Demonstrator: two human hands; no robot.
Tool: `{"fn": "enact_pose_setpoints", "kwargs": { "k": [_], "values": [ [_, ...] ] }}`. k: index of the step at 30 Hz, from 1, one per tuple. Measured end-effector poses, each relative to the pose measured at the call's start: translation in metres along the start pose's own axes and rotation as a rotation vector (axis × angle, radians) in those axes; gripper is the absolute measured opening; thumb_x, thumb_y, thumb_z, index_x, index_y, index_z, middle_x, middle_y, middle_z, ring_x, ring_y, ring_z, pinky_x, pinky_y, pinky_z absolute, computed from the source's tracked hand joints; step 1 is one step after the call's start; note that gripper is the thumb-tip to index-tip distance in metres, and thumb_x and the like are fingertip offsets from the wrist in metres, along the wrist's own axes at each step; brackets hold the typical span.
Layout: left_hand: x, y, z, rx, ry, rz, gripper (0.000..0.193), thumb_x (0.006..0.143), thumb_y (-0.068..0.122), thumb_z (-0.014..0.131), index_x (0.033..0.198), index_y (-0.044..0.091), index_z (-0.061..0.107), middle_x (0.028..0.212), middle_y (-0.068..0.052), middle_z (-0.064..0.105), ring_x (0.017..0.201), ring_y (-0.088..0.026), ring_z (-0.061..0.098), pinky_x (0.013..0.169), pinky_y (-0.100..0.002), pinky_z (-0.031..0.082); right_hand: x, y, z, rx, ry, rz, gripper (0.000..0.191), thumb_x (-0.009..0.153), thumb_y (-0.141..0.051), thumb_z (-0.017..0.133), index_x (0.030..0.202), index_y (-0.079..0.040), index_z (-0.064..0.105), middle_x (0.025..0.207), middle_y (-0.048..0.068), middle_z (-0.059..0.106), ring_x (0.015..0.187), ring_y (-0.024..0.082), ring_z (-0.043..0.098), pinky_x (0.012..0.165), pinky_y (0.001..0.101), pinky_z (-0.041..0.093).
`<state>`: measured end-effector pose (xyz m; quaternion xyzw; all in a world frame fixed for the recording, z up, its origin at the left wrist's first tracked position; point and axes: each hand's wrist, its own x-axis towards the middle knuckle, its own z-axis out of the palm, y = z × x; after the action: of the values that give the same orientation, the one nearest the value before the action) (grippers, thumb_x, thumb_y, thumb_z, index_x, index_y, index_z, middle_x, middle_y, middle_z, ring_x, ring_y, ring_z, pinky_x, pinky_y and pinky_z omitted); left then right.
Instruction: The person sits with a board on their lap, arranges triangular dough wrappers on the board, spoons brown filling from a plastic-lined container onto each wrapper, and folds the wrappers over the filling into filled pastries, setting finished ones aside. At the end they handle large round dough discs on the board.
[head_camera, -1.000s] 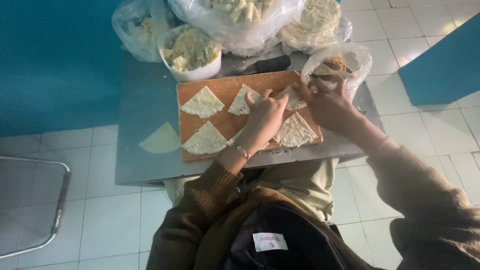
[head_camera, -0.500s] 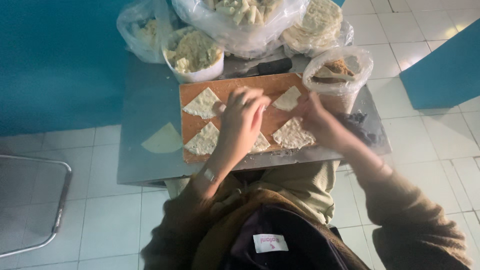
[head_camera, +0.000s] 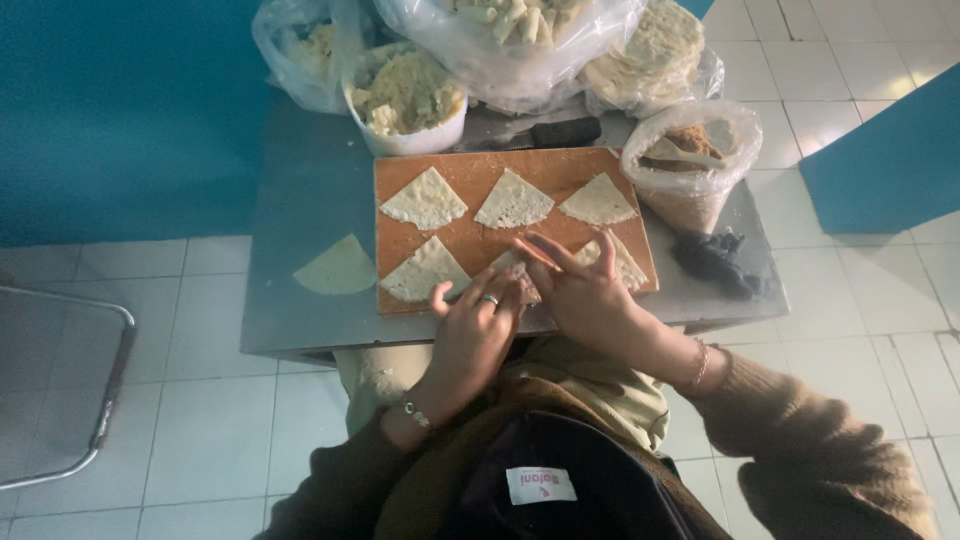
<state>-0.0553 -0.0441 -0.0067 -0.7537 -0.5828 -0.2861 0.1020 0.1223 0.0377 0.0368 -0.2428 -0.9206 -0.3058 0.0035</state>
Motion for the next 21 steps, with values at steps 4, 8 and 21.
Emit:
{"fn": "enact_pose_setpoints", "kwargs": {
  "k": [4,8,21],
  "values": [
    [-0.001,0.005,0.002,0.036,0.050,0.003,0.031,0.098,0.021,0.060,0.126,0.011,0.065,0.130,-0.006,0.068,0.130,-0.019,0.057,0.102,-0.056,0.033,-0.003,0.002,-0.002,-0.081,-0.015,-0.073,0.043,0.093,-0.036,0.054,0.132,-0.020,0.062,0.153,-0.002,0.051,0.153,0.013,0.028,0.108,0.0697,0.025],
    [0.001,0.008,0.006,0.049,0.097,-0.007,0.022,0.097,0.018,0.059,0.118,0.011,0.066,0.127,-0.007,0.070,0.129,-0.021,0.059,0.101,-0.055,0.037,-0.008,0.025,-0.007,0.064,0.005,-0.059,0.036,0.096,-0.028,0.058,0.131,-0.019,0.062,0.145,-0.006,0.055,0.151,0.012,0.031,0.108,0.0745,0.023],
    [0.000,0.018,0.019,0.105,0.138,-0.058,0.023,0.094,0.017,0.062,0.116,0.011,0.069,0.121,-0.007,0.071,0.129,-0.020,0.059,0.098,-0.051,0.034,-0.012,0.030,0.002,0.233,0.017,-0.134,0.036,0.092,-0.024,0.059,0.128,-0.019,0.060,0.149,-0.006,0.053,0.149,0.009,0.032,0.109,0.0725,0.023]
  ]
}}
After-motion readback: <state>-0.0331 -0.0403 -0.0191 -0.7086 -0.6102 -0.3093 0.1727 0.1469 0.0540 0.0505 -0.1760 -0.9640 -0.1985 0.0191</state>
